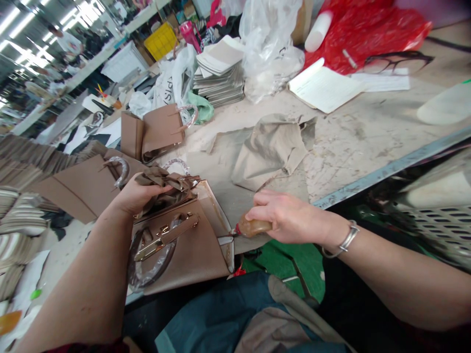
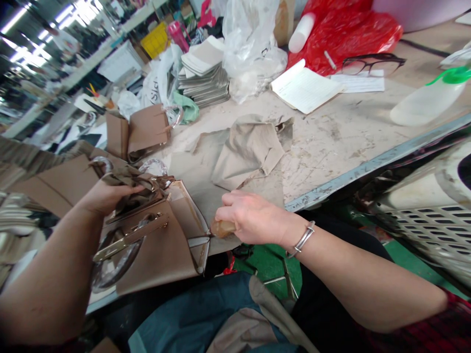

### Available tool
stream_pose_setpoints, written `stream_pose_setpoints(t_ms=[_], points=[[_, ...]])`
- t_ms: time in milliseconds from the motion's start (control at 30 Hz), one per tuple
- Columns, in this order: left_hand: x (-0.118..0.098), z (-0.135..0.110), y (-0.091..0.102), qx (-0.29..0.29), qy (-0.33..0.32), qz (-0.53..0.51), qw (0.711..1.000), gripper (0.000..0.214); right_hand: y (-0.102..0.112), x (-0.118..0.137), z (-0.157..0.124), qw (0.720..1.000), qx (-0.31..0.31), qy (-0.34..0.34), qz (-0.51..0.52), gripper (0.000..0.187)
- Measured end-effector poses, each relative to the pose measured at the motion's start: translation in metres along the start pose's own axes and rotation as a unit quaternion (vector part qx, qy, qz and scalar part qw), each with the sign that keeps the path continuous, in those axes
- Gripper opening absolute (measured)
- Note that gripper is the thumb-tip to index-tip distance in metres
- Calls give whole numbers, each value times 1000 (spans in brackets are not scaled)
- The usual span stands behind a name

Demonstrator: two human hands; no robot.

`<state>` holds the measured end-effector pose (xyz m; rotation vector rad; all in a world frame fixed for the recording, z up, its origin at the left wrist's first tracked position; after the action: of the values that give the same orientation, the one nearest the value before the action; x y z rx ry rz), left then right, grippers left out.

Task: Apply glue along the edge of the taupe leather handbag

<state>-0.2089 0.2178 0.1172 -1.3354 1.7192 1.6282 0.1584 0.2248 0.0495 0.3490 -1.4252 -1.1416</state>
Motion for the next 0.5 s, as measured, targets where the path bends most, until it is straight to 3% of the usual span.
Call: stream_pose_setpoints(t_ms=[333,500], points=[[-2,-2,1,6,3,-11,1000,34,3,-5,-1,998,17,-24,63,38],[-4,-4,2,-8,5,-19,1000,37,12,-13,-4,996,-48,-16,80,38]])
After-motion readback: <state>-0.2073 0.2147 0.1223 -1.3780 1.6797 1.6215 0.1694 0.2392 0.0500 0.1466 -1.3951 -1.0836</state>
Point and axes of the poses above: each hand's wrist, its own z-axis towards the middle knuckle, its own y-axis out of the back of the hand, x = y × z, the point moved 1 cm from there along z, towards the middle knuckle
